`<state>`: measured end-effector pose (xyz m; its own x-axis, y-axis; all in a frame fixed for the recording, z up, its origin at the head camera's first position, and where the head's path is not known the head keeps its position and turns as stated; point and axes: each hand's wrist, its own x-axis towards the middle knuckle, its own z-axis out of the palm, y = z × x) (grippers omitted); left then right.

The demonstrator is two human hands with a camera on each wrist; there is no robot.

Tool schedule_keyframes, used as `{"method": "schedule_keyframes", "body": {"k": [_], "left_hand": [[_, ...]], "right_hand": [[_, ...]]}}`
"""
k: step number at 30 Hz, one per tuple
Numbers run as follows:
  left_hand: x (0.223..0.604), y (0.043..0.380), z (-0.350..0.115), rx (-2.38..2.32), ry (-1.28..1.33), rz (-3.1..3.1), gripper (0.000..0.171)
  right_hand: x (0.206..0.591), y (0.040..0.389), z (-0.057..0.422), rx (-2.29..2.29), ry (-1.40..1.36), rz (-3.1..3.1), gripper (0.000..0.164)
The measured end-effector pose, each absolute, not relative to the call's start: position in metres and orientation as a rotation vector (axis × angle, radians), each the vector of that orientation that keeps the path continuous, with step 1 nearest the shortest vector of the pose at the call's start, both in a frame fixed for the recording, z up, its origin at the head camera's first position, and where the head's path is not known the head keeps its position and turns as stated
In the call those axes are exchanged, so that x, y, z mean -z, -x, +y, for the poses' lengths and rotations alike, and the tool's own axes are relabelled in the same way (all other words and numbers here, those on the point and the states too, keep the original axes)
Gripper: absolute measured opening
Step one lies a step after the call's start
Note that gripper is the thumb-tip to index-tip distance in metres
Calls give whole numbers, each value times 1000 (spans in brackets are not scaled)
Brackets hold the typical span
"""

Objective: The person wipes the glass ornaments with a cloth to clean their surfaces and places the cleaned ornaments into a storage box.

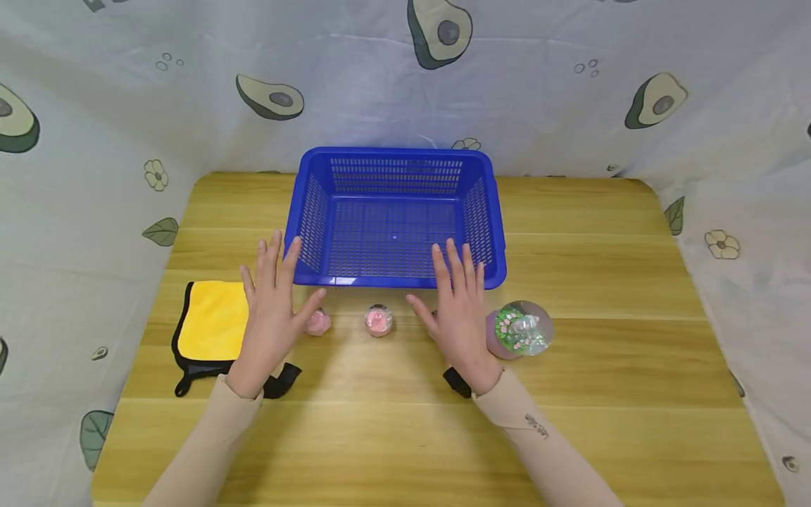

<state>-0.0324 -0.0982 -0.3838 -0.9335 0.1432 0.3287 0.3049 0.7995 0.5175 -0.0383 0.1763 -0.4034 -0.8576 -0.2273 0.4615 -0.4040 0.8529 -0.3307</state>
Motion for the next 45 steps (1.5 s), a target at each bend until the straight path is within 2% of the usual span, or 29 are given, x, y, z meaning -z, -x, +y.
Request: {"method": "schedule_keyframes", "body": {"k": [10, 18, 21, 25, 37, 45], "left_hand": [[378, 22, -128, 1552, 362, -2255, 57], [382, 16, -160, 2118, 243, -1969, 55], [383, 14, -171, 2214, 235, -1913, 55], [391, 11, -186, 2287, 233, -1884, 55], [434, 4, -237, 2411, 216, -2036, 50], [445, 3, -246, 2409, 287, -2173, 50]], "right_hand": [[410, 34, 159, -1175, -534, -2280, 69], [409, 25, 137, -1575, -639, -2060, 62], [411, 20, 127, -1763, -696, -1977, 62], [414, 12, 114, -1940, -694, -1972, 74], [434, -9, 76, -2200, -680, -2054, 70], [447, -9, 59, -2245, -683, -2082, 71]]}}
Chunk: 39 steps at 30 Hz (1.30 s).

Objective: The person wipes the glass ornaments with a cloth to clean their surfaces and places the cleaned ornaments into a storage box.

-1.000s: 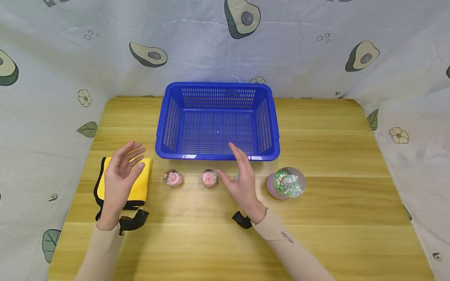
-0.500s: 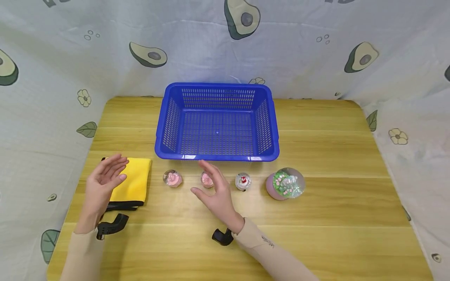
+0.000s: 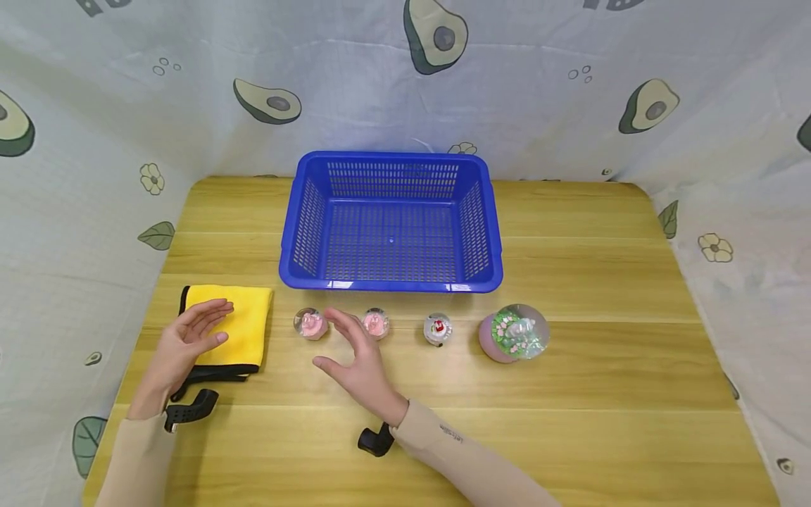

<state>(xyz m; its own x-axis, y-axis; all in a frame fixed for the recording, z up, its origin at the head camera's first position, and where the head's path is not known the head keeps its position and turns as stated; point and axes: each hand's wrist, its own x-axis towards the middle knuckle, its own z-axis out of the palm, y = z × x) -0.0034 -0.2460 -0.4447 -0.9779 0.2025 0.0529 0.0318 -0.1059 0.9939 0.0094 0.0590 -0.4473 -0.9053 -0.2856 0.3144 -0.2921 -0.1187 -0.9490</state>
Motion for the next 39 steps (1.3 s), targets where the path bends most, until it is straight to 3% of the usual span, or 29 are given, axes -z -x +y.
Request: {"method": "schedule_keyframes", "body": {"k": [10, 22, 39], "left_hand": [[447, 6, -249, -2196, -344, 2017, 50], [453, 10, -255, -1931, -327, 2197, 48], [467, 18, -252, -1525, -428, 2377, 64]], "right_hand": [[431, -7, 49, -2291, -555, -2192, 68], [444, 5, 41, -2323, -430, -2326, 68], [458, 15, 29, -2221, -339, -2439, 65]]}}
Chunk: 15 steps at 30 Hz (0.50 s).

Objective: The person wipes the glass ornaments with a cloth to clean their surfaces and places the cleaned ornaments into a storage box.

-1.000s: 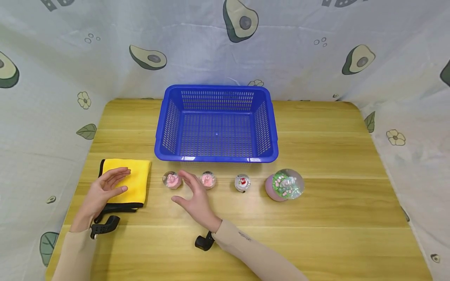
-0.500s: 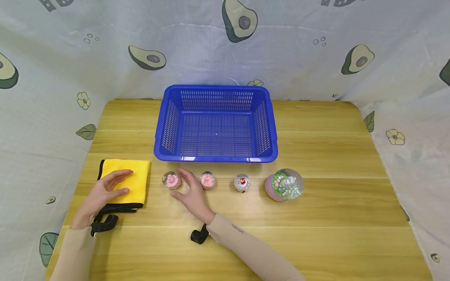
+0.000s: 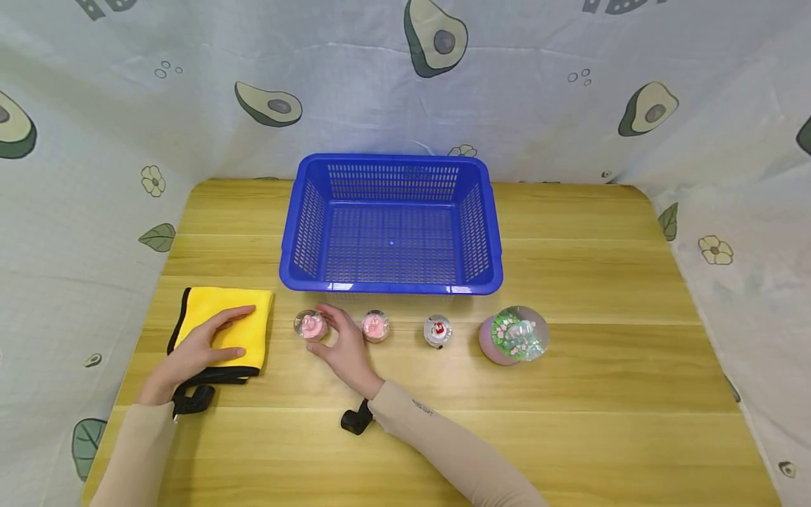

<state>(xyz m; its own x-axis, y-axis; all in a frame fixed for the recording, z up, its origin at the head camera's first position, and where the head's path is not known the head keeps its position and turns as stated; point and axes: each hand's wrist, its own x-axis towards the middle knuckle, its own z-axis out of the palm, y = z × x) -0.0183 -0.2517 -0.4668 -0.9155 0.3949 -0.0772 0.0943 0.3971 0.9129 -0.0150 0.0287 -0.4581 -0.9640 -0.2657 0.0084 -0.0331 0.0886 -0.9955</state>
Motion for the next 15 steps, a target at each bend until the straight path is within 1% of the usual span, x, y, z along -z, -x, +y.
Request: {"method": "schedule_keyframes", "body": {"k": [5, 15], "left_hand": [[467, 19, -246, -1431, -371, 2460, 57], [466, 18, -235, -1395, -170, 2552, 38]], "right_hand": [[484, 19, 25, 1954, 283, 2256, 65], [489, 21, 24, 1948, 234, 2296, 54]]}}
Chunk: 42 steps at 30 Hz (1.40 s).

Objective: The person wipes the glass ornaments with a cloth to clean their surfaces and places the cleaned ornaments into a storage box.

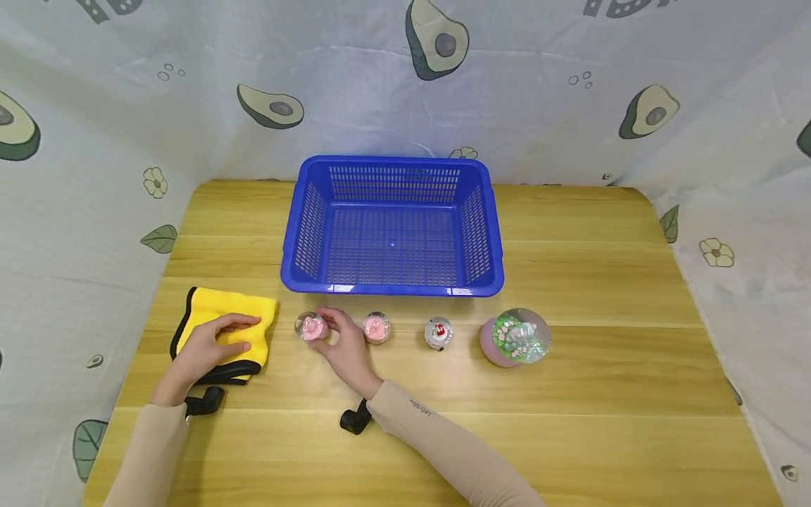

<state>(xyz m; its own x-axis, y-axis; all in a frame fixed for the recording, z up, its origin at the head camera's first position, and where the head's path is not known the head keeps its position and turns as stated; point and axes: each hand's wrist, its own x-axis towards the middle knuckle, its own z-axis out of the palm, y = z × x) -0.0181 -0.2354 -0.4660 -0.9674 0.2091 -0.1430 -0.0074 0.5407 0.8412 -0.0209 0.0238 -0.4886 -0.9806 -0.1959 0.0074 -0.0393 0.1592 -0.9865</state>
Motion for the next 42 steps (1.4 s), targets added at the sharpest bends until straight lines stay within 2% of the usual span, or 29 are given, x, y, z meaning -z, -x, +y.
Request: {"method": "schedule_keyframes", "body": {"k": [7, 15, 26, 29, 32, 42], "left_hand": [[461, 13, -220, -1305, -64, 2696, 28], [459, 9, -216, -1396, 17, 2722, 25], [430, 5, -202, -2009, 48, 2418, 25], [419, 3, -196, -2171, 48, 2310, 26], [410, 0, -189, -2329, 12, 2197, 34], [384, -7, -157, -2761, -235, 1633, 44]], "right_hand": [[483, 21, 25, 1946, 150, 2237, 52], [444, 11, 29, 1930, 215, 2177, 47], [457, 6, 40, 2062, 216, 1856, 50], [448, 5, 46, 2105, 246, 1804, 49], [436, 6, 54, 2147, 275, 1775, 49], [399, 9, 81, 2304, 345, 1796, 51]]}}
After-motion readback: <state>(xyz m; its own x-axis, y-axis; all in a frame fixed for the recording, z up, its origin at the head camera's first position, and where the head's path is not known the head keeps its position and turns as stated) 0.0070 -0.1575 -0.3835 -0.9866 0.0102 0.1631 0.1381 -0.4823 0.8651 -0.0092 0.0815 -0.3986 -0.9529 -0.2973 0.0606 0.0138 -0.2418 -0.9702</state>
